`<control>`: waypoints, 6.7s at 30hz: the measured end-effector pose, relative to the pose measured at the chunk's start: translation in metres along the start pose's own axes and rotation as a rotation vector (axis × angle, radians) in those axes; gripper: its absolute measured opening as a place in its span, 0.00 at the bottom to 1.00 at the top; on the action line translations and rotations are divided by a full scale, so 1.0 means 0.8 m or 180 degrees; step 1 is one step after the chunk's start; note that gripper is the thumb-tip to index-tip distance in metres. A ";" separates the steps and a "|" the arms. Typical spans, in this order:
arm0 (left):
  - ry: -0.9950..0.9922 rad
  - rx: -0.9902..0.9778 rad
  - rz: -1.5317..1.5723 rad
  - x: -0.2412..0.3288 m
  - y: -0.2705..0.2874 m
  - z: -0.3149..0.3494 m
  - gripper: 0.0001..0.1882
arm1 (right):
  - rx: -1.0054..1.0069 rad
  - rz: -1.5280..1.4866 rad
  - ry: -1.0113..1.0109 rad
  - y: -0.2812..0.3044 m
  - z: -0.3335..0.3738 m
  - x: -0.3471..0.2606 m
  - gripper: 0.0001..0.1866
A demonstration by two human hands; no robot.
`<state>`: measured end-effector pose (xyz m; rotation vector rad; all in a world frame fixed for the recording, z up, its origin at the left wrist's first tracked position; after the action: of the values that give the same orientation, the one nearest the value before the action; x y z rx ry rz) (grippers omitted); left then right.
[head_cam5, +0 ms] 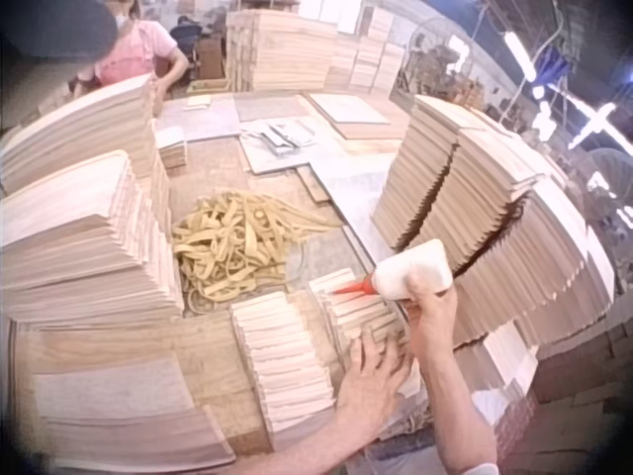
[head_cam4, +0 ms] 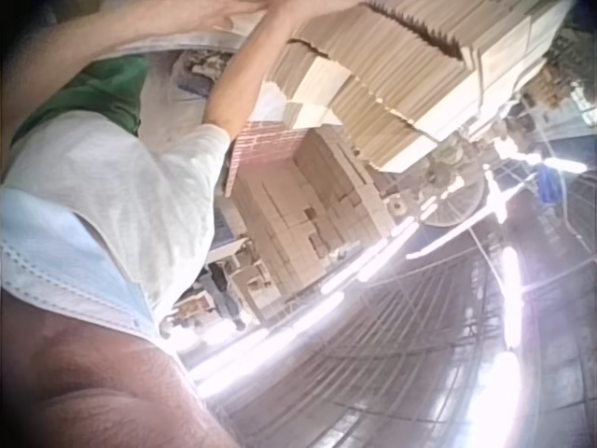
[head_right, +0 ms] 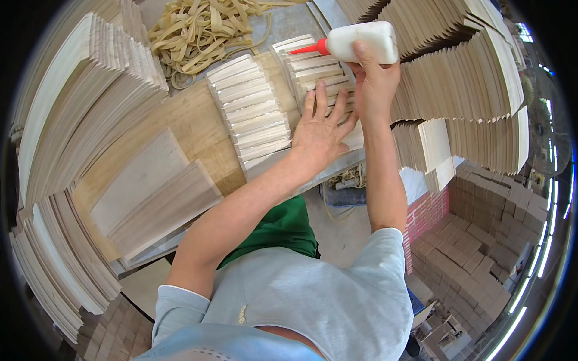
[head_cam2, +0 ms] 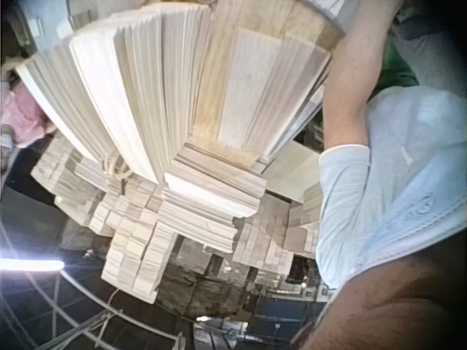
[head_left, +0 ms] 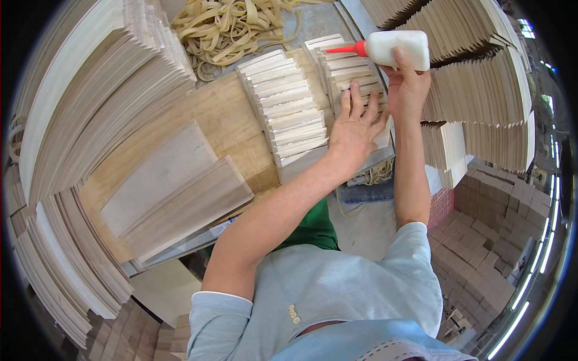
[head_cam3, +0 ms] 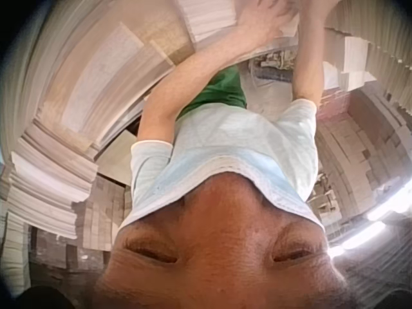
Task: The recorder applies glue to small wood panels and assembles them into a box frame.
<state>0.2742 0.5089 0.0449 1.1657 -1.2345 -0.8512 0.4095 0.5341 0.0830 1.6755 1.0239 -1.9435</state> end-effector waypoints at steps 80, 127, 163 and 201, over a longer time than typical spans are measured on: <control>-0.0002 0.0245 -0.0002 0.001 -0.008 0.001 0.40 | 0.0455 0.0075 0.0471 0.039 0.055 -0.020 0.26; -0.0245 0.0882 -0.0693 0.022 -0.018 0.001 0.38 | -0.0014 -0.0243 0.0160 0.042 0.080 -0.010 0.24; -0.0160 0.1030 -0.0642 0.042 -0.021 0.005 0.26 | 0.0103 -0.0117 0.0292 0.062 0.106 -0.024 0.26; -0.0247 0.0846 -0.0824 0.044 -0.024 0.010 0.27 | 0.0183 -0.0354 0.0168 0.083 0.116 -0.014 0.24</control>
<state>0.2744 0.4689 0.0349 1.5435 -1.3062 -0.9501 0.3942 0.4204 0.0779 1.7437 1.1126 -2.0263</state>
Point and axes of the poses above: each hand's wrist, its own z-axis away from the middle knuckle, its own y-axis out of the back of the hand, x = y × z, the point moved 1 cm from there along -z, towards the middle knuckle, and after that the axes turned 11 degrees about -y, right-handed, at the moved point
